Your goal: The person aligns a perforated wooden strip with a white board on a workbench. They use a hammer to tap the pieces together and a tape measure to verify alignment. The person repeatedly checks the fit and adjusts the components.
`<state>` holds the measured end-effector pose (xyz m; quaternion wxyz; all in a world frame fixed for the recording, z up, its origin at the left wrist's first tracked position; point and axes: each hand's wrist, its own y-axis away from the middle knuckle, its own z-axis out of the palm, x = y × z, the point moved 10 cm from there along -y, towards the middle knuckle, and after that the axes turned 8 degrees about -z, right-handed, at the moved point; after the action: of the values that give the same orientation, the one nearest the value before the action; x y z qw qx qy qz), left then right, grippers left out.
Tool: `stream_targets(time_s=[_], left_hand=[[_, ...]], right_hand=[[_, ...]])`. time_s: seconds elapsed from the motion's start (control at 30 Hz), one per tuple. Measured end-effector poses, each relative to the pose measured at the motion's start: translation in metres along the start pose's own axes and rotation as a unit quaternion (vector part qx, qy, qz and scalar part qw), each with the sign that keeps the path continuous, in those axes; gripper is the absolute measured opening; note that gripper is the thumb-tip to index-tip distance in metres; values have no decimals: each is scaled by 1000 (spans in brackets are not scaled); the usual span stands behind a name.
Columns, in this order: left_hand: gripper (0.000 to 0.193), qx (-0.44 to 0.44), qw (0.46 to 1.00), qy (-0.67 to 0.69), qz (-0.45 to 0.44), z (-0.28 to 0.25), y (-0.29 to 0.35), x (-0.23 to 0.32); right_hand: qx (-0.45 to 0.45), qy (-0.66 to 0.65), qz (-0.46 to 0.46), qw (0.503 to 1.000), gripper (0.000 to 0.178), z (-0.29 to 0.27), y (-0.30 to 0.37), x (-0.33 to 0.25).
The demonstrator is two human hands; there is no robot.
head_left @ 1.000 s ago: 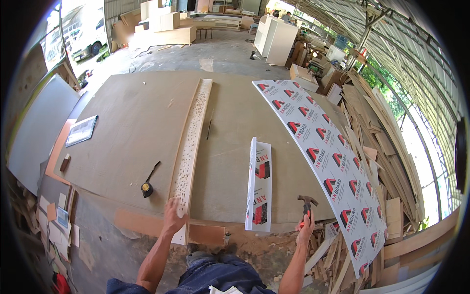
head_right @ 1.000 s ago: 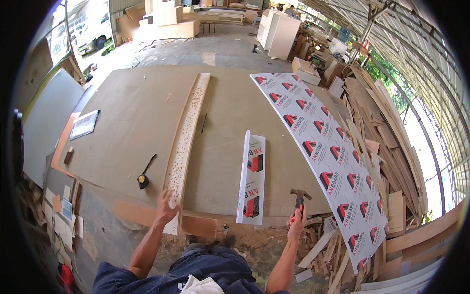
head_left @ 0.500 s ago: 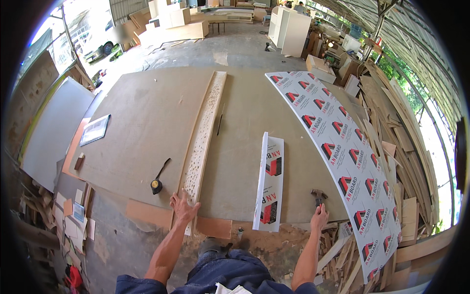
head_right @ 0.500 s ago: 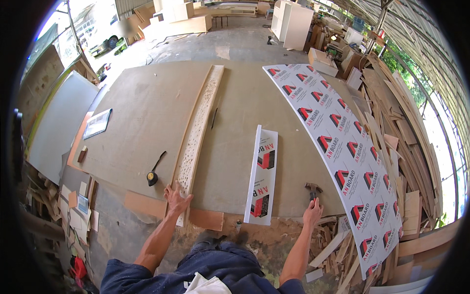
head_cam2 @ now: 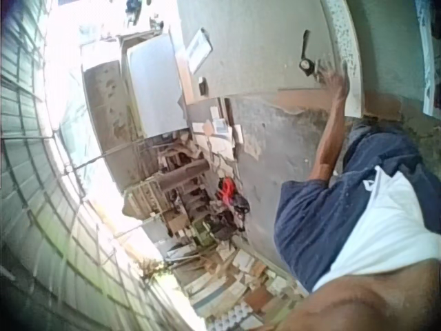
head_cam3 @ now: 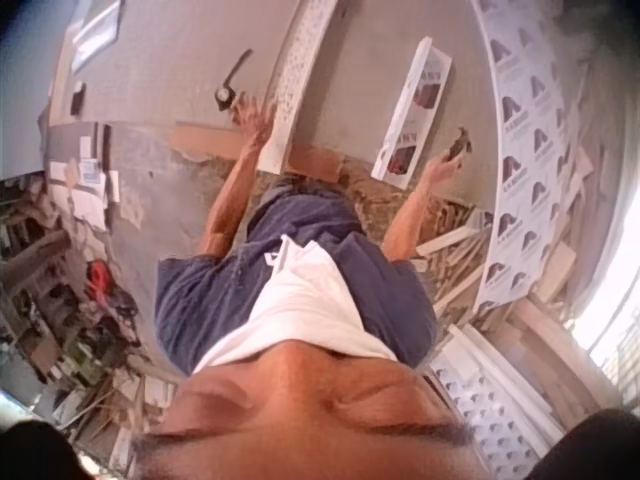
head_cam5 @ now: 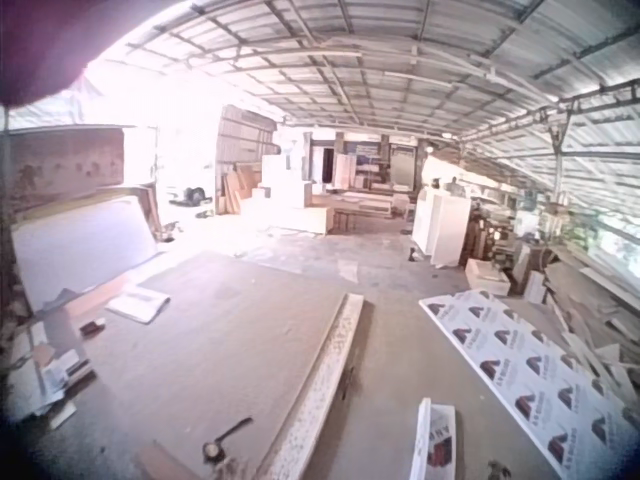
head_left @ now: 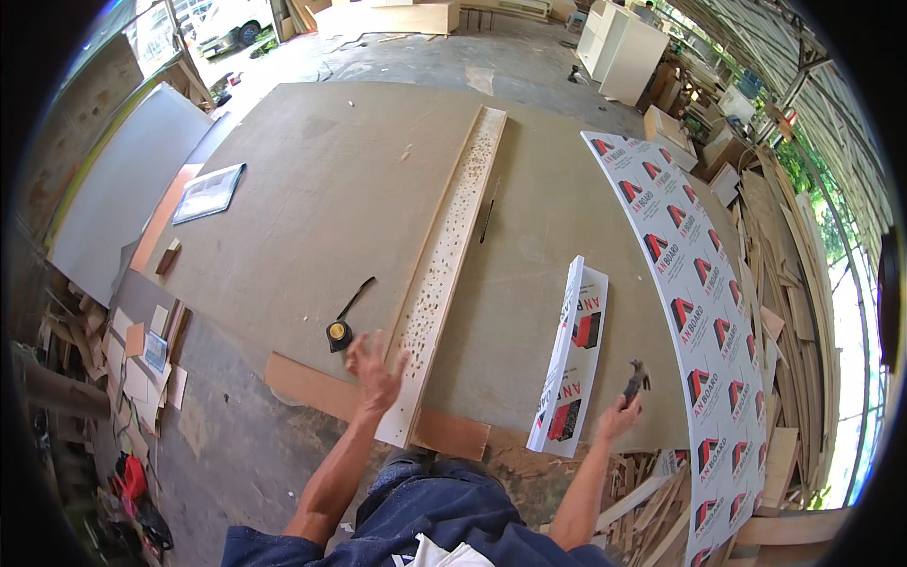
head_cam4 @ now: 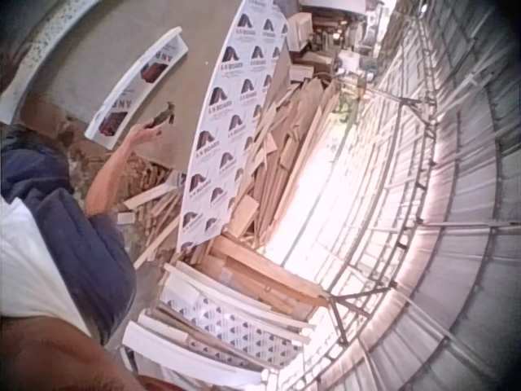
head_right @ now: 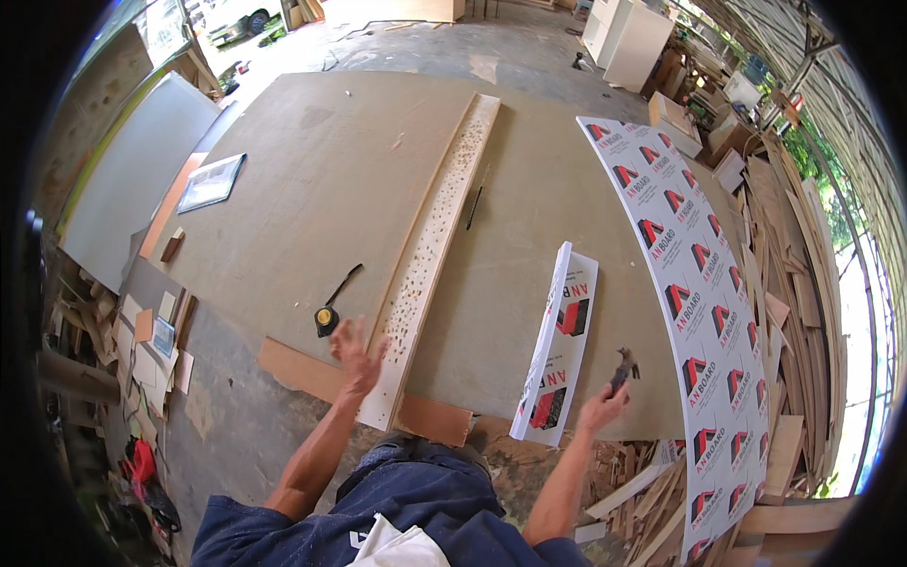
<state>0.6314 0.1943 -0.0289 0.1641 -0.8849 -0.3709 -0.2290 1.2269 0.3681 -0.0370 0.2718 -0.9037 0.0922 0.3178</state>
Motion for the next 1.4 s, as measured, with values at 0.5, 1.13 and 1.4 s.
stream_targets(time_s=[0.5,1.13,1.4], left_hand=[[67,-57,984,132,-103,-41,-96,-82],[55,-368,832,416,-20,7,-13,114],[23,-367,772,504,-123,41,-38,97]], right_hand=[[-209,104,-195,953,60,99,158,-270],[-344,-223,-328,851,45,119,143,-385],[-361,-197,-407,816,36,135,108,-392]])
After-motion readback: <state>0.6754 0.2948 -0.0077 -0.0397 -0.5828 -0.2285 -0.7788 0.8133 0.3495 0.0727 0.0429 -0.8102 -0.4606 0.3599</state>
